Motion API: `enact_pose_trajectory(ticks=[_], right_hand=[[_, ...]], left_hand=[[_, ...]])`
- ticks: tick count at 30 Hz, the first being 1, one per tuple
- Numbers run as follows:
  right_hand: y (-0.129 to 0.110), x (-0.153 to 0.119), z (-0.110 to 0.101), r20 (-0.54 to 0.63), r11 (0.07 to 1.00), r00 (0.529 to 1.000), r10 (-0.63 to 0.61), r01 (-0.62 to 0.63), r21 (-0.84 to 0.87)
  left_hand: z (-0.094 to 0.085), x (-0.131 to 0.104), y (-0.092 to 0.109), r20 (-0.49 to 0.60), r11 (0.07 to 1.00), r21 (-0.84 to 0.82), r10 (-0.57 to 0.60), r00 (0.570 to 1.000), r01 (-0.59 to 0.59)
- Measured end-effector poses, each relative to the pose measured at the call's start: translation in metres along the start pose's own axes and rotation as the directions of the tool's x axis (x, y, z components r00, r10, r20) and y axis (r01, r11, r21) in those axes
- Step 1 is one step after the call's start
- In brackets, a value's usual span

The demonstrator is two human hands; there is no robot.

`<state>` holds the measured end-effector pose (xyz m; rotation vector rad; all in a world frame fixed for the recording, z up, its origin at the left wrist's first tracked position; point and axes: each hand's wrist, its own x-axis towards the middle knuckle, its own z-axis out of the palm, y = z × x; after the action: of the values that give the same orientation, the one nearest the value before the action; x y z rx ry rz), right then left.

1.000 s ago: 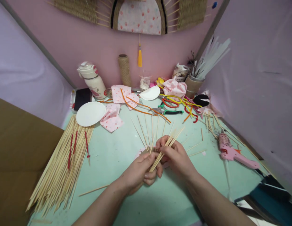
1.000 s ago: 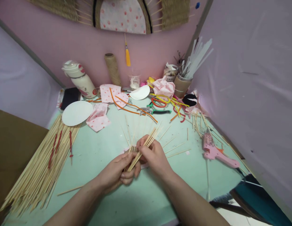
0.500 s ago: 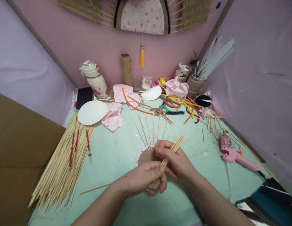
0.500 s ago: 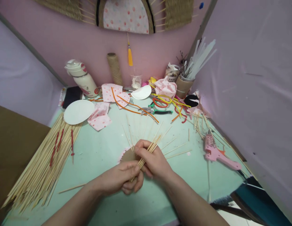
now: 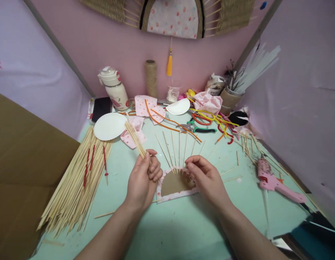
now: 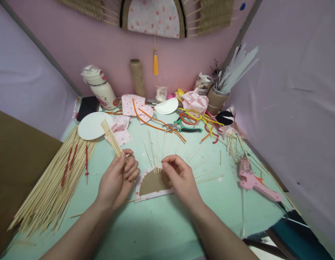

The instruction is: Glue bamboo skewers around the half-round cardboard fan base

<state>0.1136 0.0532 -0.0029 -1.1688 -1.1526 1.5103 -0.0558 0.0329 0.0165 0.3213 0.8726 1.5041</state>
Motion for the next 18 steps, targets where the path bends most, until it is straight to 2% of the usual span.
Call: enact_pose_trajectory(ticks=[4,7,9,12,15,18], right_hand=[[-0.003,0.0,0.002,-0.011,0.987,0.999,-0.052,0.05,-0.151],[-0.01,-0.003,0.002,0.088,0.924,0.991,-0.103,0.128,-0.359],[-0.018,-0.005,0.006,0.19,0.843,0.972,-0.141,0.219,-0.492],[-0.027,-0.002,0.017,0.292,0.746,0.936,-0.198,0.337,-0.575],[-0.029,0.005,0.032,0.363,0.727,0.91,-0.198,0.385,-0.568],[-0.024,0.01,0.042,0.375,0.752,0.906,-0.195,0.384,-0.536]], left_hand=[[-0.003,0.006,0.0,-0.115,0.997,-0.006,0.07,0.991,-0.071],[-0.004,0.006,-0.002,-0.149,0.999,0.001,0.047,0.988,-0.047],[-0.002,0.003,-0.001,-0.111,1.0,-0.021,-0.006,0.994,0.004],[0.003,-0.003,0.0,0.0,0.996,-0.045,-0.076,0.997,0.076],[0.007,-0.009,-0.001,0.071,0.995,-0.031,-0.089,0.993,0.092],[0.007,-0.014,-0.005,0.058,0.997,-0.026,-0.07,0.996,0.072]])
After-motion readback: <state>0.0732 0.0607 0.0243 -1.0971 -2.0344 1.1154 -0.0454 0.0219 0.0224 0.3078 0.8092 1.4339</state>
